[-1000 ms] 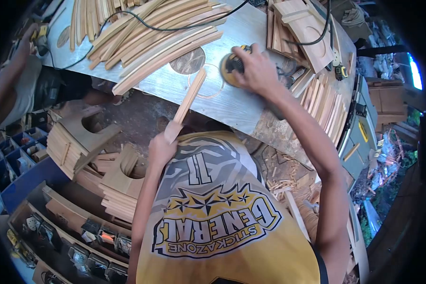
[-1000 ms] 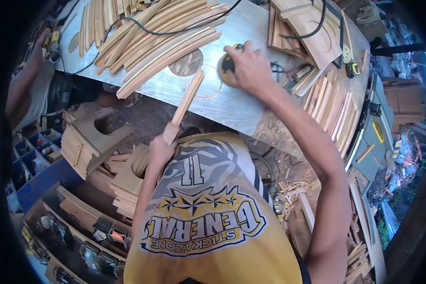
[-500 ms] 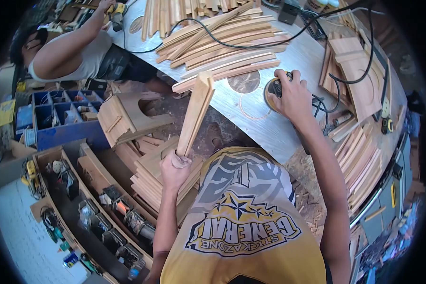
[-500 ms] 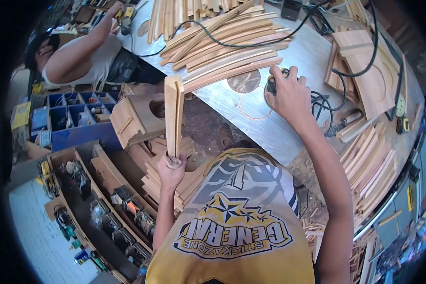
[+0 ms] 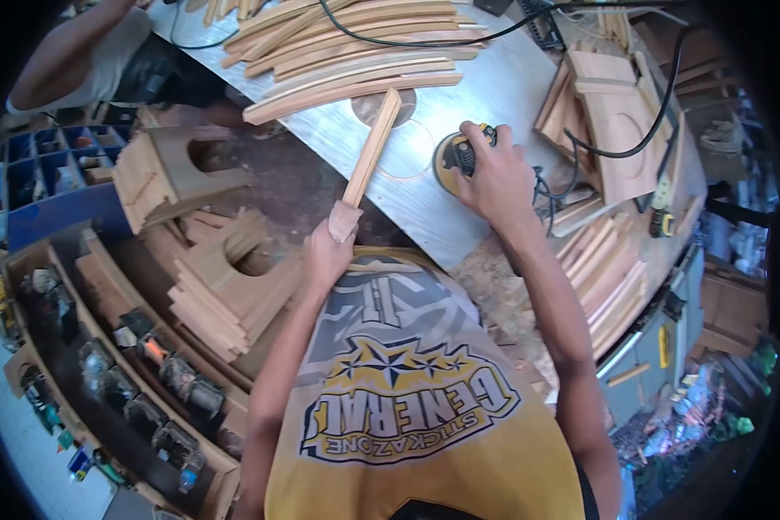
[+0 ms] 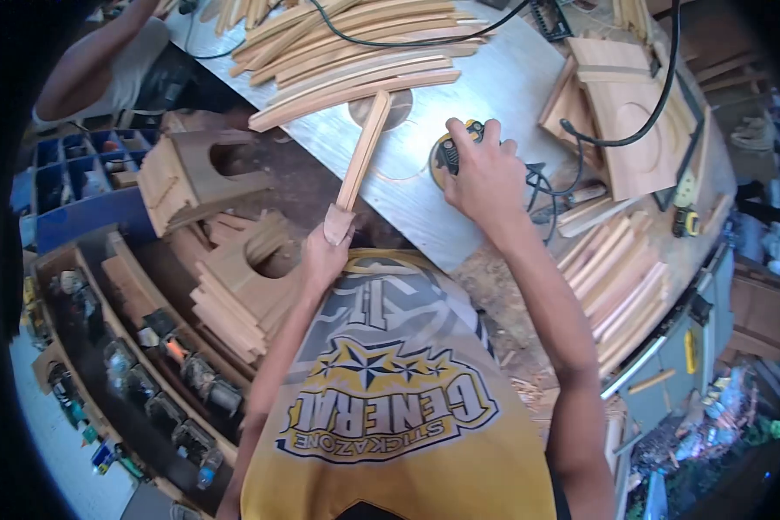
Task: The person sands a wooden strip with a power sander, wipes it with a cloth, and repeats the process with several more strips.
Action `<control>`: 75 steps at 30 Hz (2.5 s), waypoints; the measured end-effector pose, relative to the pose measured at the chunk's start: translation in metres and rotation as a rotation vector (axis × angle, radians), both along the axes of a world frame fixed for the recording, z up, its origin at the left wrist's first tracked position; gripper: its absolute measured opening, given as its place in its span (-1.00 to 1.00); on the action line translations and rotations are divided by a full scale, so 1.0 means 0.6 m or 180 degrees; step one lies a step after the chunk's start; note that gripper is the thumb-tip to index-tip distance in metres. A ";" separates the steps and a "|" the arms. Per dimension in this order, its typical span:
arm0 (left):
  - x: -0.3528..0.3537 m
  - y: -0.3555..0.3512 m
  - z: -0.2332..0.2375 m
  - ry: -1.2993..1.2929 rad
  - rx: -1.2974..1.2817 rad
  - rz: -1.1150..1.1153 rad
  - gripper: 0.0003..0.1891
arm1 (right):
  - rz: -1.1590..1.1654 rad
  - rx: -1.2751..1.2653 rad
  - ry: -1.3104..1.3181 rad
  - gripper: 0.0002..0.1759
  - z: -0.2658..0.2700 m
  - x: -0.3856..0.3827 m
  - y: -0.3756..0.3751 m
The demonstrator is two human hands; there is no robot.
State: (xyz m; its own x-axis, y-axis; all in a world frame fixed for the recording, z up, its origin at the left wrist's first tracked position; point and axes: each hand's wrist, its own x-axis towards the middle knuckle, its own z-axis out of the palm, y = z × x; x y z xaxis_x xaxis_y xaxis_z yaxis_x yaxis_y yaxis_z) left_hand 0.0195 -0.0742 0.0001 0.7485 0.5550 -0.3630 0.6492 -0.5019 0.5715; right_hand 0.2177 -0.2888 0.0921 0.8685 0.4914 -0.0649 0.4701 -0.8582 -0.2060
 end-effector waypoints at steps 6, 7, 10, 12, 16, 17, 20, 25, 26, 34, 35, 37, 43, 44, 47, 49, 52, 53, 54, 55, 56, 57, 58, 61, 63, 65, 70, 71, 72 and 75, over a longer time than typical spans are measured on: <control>0.014 -0.021 -0.029 0.0748 -0.0046 -0.0444 -0.66 | -0.0333 0.0351 0.0047 -0.31 0.050 -0.040 0.030; 0.015 -0.017 -0.028 0.0762 -0.0085 -0.0535 -0.66 | -0.0379 0.0427 0.0057 -0.31 0.051 -0.046 0.043; 0.018 -0.005 -0.033 0.0933 -0.0161 -0.0748 -0.65 | -0.0411 0.0512 -0.0073 -0.32 0.047 -0.061 0.097; 0.011 0.001 -0.044 0.0865 -0.0217 -0.0833 -0.64 | -0.0323 0.0506 0.0117 -0.35 0.042 -0.071 0.137; 0.019 0.014 -0.026 0.0900 -0.0616 -0.0814 -0.63 | -0.0563 0.0426 0.0219 -0.37 0.030 -0.069 0.170; 0.025 0.019 -0.018 0.1203 -0.0641 -0.0854 -0.63 | -0.0562 0.0367 0.0208 -0.37 0.030 -0.056 0.175; 0.021 0.033 -0.018 0.1215 -0.0712 -0.0962 -0.62 | -0.0779 0.0202 0.0057 -0.40 0.028 -0.020 0.181; 0.022 0.050 -0.029 0.1196 -0.0835 -0.0959 -0.60 | -0.0618 0.0144 0.0019 -0.40 0.033 -0.048 0.191; 0.022 0.052 -0.028 0.1280 -0.0918 -0.1011 -0.59 | -0.0641 0.0160 0.0142 -0.40 0.032 -0.056 0.195; 0.011 0.054 -0.030 0.1192 -0.0957 -0.0922 -0.58 | -0.0625 0.0184 0.0018 -0.39 0.028 -0.013 0.192; 0.011 0.052 -0.028 0.1181 -0.0965 -0.0930 -0.57 | -0.0660 0.0166 0.0057 -0.40 0.032 -0.033 0.195; 0.007 0.047 -0.032 0.1141 -0.0907 -0.0943 -0.57 | -0.0639 0.0300 0.0037 -0.39 0.018 -0.035 0.187; -0.016 0.075 -0.021 0.0592 -0.0652 -0.0668 -0.63 | -0.0963 0.0212 -0.0224 -0.35 0.021 0.090 0.120; -0.022 0.084 -0.012 0.0331 -0.0723 -0.0455 -0.65 | -0.0990 0.0072 -0.0243 -0.34 0.020 0.097 0.110; -0.022 0.096 0.054 -0.0138 -0.0510 -0.0243 -0.69 | -0.1027 0.0137 -0.0189 -0.33 0.002 0.101 0.077; -0.024 0.094 0.083 -0.0708 -0.0676 -0.0147 -0.73 | -0.1121 0.0245 0.0017 -0.32 0.005 0.099 0.071; -0.022 0.076 0.140 -0.0500 -0.0671 0.0092 -0.75 | -0.0956 0.0071 -0.0049 -0.26 -0.013 0.087 0.069; -0.025 0.071 0.142 -0.0627 -0.0705 0.0095 -0.75 | -0.0885 0.0082 -0.0121 -0.26 -0.010 0.082 0.066; -0.028 0.066 0.148 -0.0627 -0.0658 0.0069 -0.75 | -0.0907 0.0130 -0.0117 -0.26 -0.011 0.079 0.065; -0.030 0.059 0.155 -0.0656 -0.0701 0.0120 -0.75 | -0.0889 0.0164 -0.0134 -0.26 -0.014 0.076 0.064; -0.030 0.050 0.162 -0.0693 -0.0751 0.0174 -0.76 | -0.0867 0.0192 -0.0160 -0.25 -0.015 0.075 0.062; -0.029 0.041 0.169 -0.0710 -0.0725 0.0163 -0.76 | -0.0872 0.0221 -0.0174 -0.25 -0.016 0.074 0.059; -0.029 0.032 0.175 -0.0661 -0.0684 0.0198 -0.76 | -0.0837 0.0213 -0.0154 -0.24 -0.018 0.071 0.057; -0.031 0.009 0.185 -0.0604 -0.0634 0.0195 -0.78 | -0.0708 0.0230 -0.0109 -0.25 -0.010 0.060 0.051; -0.032 0.000 0.182 -0.0582 -0.0645 0.0164 -0.79 | -0.0612 0.0232 -0.0071 -0.26 -0.006 0.052 0.045; -0.037 -0.004 0.163 -0.0724 -0.0512 0.0110 -0.79 | -0.0441 0.0280 0.0007 -0.26 -0.005 0.037 0.038; -0.003 0.010 0.065 -0.0644 -0.0470 -0.0198 -0.74 | -0.0229 0.0187 0.0109 -0.21 0.005 -0.028 0.033; 0.004 0.013 0.040 -0.0466 -0.0413 -0.0251 -0.70 | -0.0155 0.0216 0.0172 -0.21 0.005 -0.038 0.030; 0.011 0.016 0.026 -0.0458 -0.0463 -0.0256 -0.70 | -0.0088 0.0231 0.0231 -0.21 0.007 -0.049 0.025; 0.043 0.023 0.003 0.0532 -0.0874 -0.0998 -0.65 | -0.0348 0.0138 0.0333 -0.23 0.040 -0.071 0.018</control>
State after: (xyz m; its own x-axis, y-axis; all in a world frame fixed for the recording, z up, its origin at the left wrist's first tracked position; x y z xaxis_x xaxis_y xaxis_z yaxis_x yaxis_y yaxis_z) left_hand 0.0452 -0.0602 0.0018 0.7838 0.1767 -0.5954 0.5846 -0.5335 0.6113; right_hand 0.1753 -0.2781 0.1162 0.9065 0.3987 -0.1386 0.3486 -0.8923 -0.2868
